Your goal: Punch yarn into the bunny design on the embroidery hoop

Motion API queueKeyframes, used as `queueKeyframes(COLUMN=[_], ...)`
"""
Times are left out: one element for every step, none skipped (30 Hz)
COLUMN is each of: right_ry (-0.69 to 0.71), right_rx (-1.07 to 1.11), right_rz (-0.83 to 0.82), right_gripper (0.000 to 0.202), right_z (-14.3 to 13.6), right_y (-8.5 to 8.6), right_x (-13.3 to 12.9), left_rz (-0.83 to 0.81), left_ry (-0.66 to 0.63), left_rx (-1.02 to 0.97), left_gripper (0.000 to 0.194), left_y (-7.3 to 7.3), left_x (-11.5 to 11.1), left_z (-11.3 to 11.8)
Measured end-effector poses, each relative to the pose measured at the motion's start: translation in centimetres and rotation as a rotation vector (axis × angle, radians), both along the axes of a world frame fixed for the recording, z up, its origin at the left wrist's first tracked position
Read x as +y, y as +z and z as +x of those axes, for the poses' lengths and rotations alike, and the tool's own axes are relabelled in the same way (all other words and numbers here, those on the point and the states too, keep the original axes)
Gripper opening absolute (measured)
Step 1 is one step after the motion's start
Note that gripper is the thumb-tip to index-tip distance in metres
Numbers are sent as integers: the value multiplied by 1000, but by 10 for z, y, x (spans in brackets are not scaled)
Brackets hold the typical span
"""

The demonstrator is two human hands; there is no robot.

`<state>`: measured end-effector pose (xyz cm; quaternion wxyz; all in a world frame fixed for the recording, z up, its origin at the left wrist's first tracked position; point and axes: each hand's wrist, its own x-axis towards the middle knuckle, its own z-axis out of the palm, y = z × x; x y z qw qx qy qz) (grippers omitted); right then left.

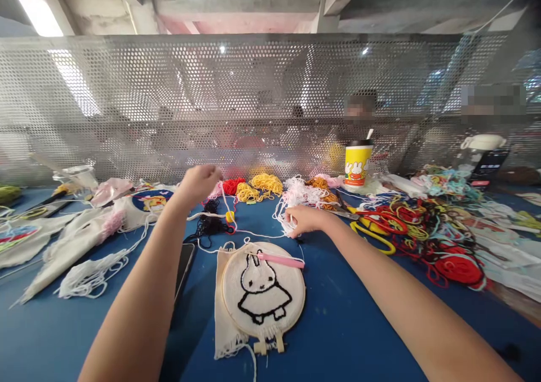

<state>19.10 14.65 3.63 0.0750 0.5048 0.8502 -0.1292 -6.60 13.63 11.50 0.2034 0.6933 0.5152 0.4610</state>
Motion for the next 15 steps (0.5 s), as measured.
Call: queueKeyframes(right_ry=[-12,-25,-36,-45,-48,-47,-41,-32,-21,-12,-3,5,11,16,19], right_rx=[-16,-29,-42,-53,-62,-66,-63,-54,-37,-17,7,34,62,94,128], right_rz=[-9,-16,-23,-34,-48,-65,-82,-95,-103,-104,-104,-102,-100,-97,-93], right_gripper=[25,26,26,26,26,26,26,25,25,25,25,25,25,26,26], right_z=[2,5,7,9,10,10,9,7,5,2,-1,-3,-5,-7,-8], right_y=[2,3,3,4,4,3,3,2,1,-1,-2,-3,-5,-6,-8], right_x=[0,0,0,0,0,0,-1,-1,-1,-2,-2,-2,-1,-1,0], left_rz=[-42,-86,-128,-163,-194,-219,-239,-252,-260,-263,-264,-263,-262,-258,-252], left_ry=[-2,-12,-35,-56,-79,-103,-128,-151,-172,-191,-210,-229,-251,-276,-301], left_rx=[153,290,403,508,602,685,756,817,868,908,940,962,977,985,985], left_gripper=[21,18,16,15,16,18,19,20,21,22,22,23,23,23,23], left_y=[-3,-6,-10,-14,-18,-22,-26,-30,-33,-37,-39,-42,-44,-46,-48], left_x=[0,0,1,1,1,2,2,2,3,2,2,2,1,1,0], left_z=[5,10,15,20,24,28,31,34,37,39,41,43,45,48,50])
